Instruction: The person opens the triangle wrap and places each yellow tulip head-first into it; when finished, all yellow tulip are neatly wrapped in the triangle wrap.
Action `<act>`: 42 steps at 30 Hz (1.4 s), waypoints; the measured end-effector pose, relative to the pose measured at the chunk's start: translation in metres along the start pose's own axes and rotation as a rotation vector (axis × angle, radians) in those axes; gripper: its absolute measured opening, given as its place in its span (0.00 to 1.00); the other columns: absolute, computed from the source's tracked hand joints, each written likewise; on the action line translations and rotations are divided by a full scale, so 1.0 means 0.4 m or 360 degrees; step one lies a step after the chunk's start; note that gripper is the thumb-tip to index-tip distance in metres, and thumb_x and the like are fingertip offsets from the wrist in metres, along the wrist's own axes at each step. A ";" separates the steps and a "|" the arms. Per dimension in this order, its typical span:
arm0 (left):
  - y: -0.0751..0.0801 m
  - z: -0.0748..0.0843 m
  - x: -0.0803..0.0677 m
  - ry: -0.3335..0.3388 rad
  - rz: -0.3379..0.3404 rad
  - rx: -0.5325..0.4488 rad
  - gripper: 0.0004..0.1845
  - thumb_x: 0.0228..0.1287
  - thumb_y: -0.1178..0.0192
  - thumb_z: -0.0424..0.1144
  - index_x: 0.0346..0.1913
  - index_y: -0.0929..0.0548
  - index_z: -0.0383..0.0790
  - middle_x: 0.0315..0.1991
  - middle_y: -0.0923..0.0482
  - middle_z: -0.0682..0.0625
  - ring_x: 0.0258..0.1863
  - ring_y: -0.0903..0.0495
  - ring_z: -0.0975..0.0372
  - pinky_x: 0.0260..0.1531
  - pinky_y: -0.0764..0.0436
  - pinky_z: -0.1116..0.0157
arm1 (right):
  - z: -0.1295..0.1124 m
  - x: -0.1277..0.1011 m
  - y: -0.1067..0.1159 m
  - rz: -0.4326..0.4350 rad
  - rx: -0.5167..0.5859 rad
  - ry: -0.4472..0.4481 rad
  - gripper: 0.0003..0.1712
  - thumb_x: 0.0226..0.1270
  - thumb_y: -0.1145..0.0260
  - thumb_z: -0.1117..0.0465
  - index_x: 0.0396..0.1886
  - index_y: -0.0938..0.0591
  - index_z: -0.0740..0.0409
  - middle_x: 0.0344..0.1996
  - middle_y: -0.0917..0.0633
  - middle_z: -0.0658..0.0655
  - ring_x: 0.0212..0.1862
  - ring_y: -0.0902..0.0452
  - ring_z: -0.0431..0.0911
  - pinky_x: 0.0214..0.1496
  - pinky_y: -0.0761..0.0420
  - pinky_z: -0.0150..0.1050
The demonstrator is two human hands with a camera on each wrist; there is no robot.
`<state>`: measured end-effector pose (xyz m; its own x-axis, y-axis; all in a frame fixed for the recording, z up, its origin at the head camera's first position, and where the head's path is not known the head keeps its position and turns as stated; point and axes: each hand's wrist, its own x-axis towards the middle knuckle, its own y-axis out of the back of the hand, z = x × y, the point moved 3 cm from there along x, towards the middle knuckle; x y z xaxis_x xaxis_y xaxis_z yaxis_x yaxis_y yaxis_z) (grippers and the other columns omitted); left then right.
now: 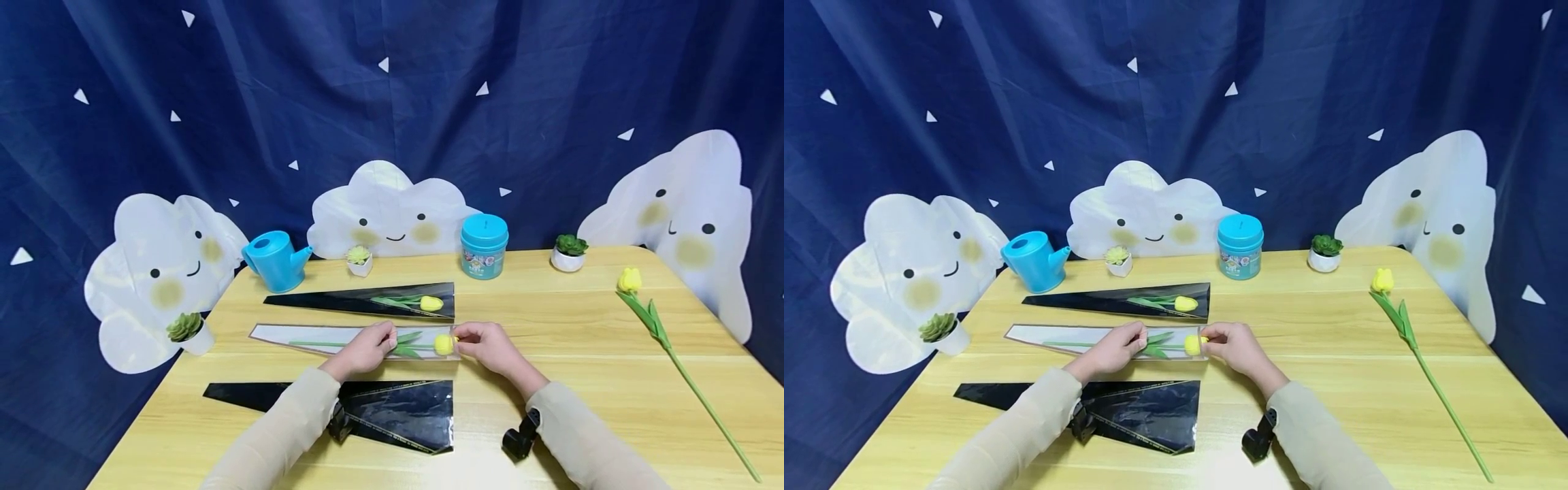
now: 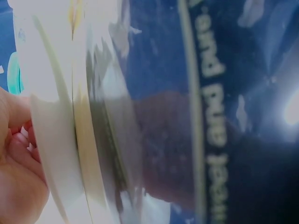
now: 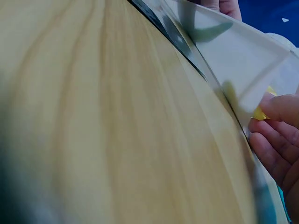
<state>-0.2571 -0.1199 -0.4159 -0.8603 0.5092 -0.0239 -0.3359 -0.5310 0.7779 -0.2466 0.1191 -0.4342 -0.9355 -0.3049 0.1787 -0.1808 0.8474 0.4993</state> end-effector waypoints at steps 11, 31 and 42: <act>-0.001 0.000 0.000 0.0007 0.0026 0.0018 0.09 0.72 0.55 0.35 0.30 0.33 0.41 0.25 0.38 0.50 0.24 0.38 0.60 0.33 0.35 0.61 | -0.006 0.013 -0.032 0.0044 0.0077 0.0018 0.04 0.54 0.32 0.68 0.24 0.19 0.63 0.39 0.15 0.62 0.39 0.20 0.47 0.40 0.23 0.31; 0.004 0.012 -0.003 -0.0002 0.0055 0.0023 0.10 0.71 0.54 0.34 0.29 0.32 0.41 0.24 0.37 0.51 0.23 0.37 0.61 0.32 0.34 0.62 | -0.020 0.036 -0.066 0.0048 0.0141 -0.0113 0.14 0.51 0.28 0.63 0.38 0.16 0.63 0.35 0.14 0.60 0.38 0.19 0.49 0.41 0.22 0.39; 0.009 -0.003 0.002 0.0026 0.0094 0.0044 0.09 0.70 0.51 0.33 0.29 0.31 0.41 0.23 0.36 0.52 0.23 0.36 0.61 0.31 0.34 0.63 | 0.014 0.017 -0.010 0.0019 0.0121 -0.0094 0.09 0.55 0.32 0.67 0.36 0.17 0.66 0.37 0.15 0.60 0.39 0.21 0.45 0.43 0.23 0.35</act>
<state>-0.2596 -0.1221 -0.4138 -0.8845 0.4664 0.0128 -0.2738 -0.5411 0.7952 -0.2541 0.1161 -0.4398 -0.9535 -0.2703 0.1329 -0.1899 0.8819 0.4315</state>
